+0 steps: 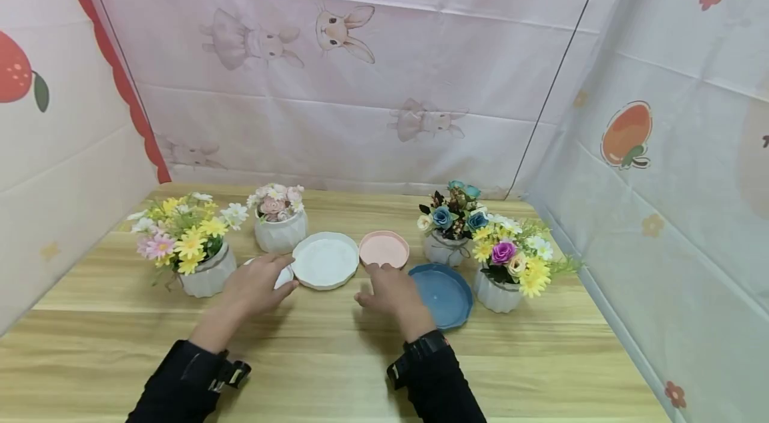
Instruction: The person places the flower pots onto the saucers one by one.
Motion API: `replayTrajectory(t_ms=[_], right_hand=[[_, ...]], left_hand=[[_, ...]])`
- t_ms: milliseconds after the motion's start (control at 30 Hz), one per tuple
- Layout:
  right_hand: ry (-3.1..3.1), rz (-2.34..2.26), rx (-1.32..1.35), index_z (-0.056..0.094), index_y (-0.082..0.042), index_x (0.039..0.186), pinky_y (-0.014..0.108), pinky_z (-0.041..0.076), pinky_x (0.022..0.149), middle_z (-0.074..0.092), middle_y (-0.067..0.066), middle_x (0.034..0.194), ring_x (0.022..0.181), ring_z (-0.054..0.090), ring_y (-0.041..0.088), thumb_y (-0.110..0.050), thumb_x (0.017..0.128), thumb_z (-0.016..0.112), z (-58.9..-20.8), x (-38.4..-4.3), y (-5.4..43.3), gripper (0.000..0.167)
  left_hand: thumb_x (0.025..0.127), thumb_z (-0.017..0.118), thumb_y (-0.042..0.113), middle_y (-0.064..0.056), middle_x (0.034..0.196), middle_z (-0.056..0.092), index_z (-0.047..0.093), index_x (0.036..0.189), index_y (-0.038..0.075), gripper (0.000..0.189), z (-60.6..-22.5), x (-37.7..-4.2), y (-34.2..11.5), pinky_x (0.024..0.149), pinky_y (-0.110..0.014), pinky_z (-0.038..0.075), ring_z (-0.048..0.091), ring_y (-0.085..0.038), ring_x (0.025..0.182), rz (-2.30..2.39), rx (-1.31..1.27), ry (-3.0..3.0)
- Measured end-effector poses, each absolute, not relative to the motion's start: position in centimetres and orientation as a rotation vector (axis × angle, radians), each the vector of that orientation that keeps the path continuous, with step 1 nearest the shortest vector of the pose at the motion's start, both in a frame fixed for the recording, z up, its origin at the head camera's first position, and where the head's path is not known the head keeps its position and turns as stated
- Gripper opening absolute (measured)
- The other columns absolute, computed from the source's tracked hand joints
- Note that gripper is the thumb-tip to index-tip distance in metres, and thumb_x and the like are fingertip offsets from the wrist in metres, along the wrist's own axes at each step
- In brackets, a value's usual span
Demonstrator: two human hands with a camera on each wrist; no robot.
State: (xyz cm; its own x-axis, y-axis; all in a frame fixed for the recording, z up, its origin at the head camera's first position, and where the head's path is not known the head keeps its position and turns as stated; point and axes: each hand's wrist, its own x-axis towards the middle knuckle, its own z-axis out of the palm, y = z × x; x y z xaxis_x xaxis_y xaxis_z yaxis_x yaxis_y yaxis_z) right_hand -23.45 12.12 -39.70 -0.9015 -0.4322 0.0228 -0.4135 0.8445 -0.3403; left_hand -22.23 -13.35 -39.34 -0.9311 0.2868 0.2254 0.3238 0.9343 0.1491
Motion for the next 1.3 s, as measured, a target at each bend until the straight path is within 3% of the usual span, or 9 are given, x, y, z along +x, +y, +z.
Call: replayTrajectory(t_ms=[233, 467, 633, 1033, 1200, 1300], right_hand=[[2.904, -0.569, -0.772, 0.056, -0.003, 0.122, 0.037, 0.049, 0.075, 0.062, 0.01, 0.112, 0.093, 0.06, 0.021, -0.029, 0.085, 0.068, -40.3, -23.2, 10.4, 0.046], [2.838, -0.545, -0.748, 0.06, -0.006, 0.116, 0.034, 0.048, 0.074, 0.063, 0.005, 0.103, 0.088, 0.058, 0.016, -0.027, 0.088, 0.064, -40.8, -22.8, 9.3, 0.035], [2.799, -0.488, -0.757, 0.062, -0.007, 0.111, 0.032, 0.048, 0.073, 0.064, 0.004, 0.103, 0.085, 0.057, 0.014, -0.02, 0.088, 0.061, -40.7, -22.4, 8.5, 0.027], [2.707, -0.492, -0.789, 0.063, -0.007, 0.111, 0.029, 0.047, 0.077, 0.063, 0.001, 0.095, 0.088, 0.057, 0.012, -0.02, 0.088, 0.062, -39.7, -22.5, 6.9, 0.026], [2.68, -0.571, -0.764, 0.062, -0.007, 0.111, 0.027, 0.047, 0.074, 0.062, 0.0, 0.092, 0.081, 0.054, 0.01, -0.016, 0.087, 0.062, -39.9, -22.5, 6.3, 0.026], [2.675, -0.593, -0.761, 0.062, -0.006, 0.111, 0.026, 0.046, 0.073, 0.062, 0.0, 0.093, 0.079, 0.053, 0.009, -0.015, 0.086, 0.061, -39.9, -22.6, 6.0, 0.026]], left_hand=[[0.085, 0.067, 0.031, -0.018, 0.111, 0.059, 0.062, 0.116, 0.004, 0.041, -39.4, -21.6, -14.4, 0.076, -0.051, 0.047, 0.057, -0.036, 0.097, -0.288, -0.441, -2.942], [0.084, 0.067, 0.03, -0.021, 0.11, 0.059, 0.061, 0.115, 0.002, 0.042, -39.6, -21.1, -15.5, 0.072, -0.051, 0.049, 0.058, -0.039, 0.095, -0.351, -0.407, -2.926], [0.085, 0.066, 0.03, -0.023, 0.114, 0.058, 0.059, 0.119, 0.002, 0.044, -39.7, -20.9, -16.9, 0.077, -0.054, 0.046, 0.056, -0.042, 0.099, -0.392, -0.35, -2.934], [0.087, 0.064, 0.03, -0.024, 0.119, 0.056, 0.058, 0.122, 0.001, 0.046, -39.0, -20.3, -18.9, 0.079, -0.056, 0.045, 0.054, -0.044, 0.102, -0.491, -0.273, -2.937], [0.087, 0.065, 0.029, -0.024, 0.117, 0.057, 0.059, 0.121, 0.0, 0.045, -39.0, -20.0, -19.3, 0.077, -0.056, 0.046, 0.055, -0.043, 0.101, -0.51, -0.248, -2.945], [0.087, 0.065, 0.03, -0.02, 0.102, 0.063, 0.059, 0.12, -0.001, 0.046, -38.8, -19.9, -19.7, 0.072, -0.052, 0.048, 0.06, -0.037, 0.089, -0.538, -0.201, -2.977]])
